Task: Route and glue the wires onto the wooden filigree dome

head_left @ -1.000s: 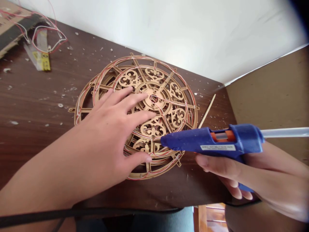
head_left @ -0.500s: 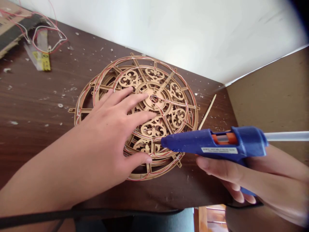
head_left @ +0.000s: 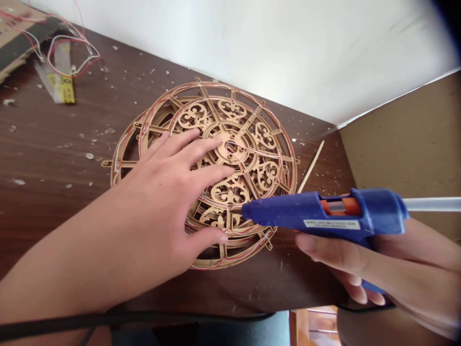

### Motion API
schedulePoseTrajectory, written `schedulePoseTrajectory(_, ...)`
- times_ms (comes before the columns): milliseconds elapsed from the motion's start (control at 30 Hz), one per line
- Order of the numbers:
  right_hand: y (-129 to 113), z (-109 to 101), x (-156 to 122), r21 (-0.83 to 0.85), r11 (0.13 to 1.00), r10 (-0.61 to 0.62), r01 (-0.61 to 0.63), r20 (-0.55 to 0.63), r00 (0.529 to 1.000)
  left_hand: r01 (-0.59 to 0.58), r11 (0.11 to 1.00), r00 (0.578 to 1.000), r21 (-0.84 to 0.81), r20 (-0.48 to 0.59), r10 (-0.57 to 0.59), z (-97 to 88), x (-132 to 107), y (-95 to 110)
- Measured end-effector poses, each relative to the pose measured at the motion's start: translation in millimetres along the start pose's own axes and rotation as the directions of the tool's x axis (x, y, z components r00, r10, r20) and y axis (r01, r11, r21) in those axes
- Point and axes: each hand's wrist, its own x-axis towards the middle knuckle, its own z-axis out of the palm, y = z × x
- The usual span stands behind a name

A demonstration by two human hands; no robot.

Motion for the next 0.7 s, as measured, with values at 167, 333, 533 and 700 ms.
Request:
schedulePoseTrajectory(167,3.7,-2.3,-2.2,-0.01,1.0,0.009,-0.009,-0.006,1.0,0.008,1.0,1.0,-0.026,0.0,-0.008,0.4,0.5,-0.7)
schedulePoseTrajectory(333,4.5,-5.0,-2.6,-0.033,0.999,0.024,-0.022,0.041,0.999,0.008,1.0,1.0,-0.026,-0.002,-0.008,0.4,-0.2,-1.4)
schedulePoseTrajectory(533,3.8,-3.4,-2.2,-0.015,1.0,0.015,-0.015,0.002,1.0,0.002,1.0,1.0,-0.008,0.002,-0.002,0.3,0.3,-0.4)
schedulePoseTrajectory(700,3.0,-6.1,-1.8,-0.046,0.999,0.016,-0.015,0.008,1.0,-0.001,1.0,1.0,0.007,0.009,0.001,0.6,0.6,-1.1)
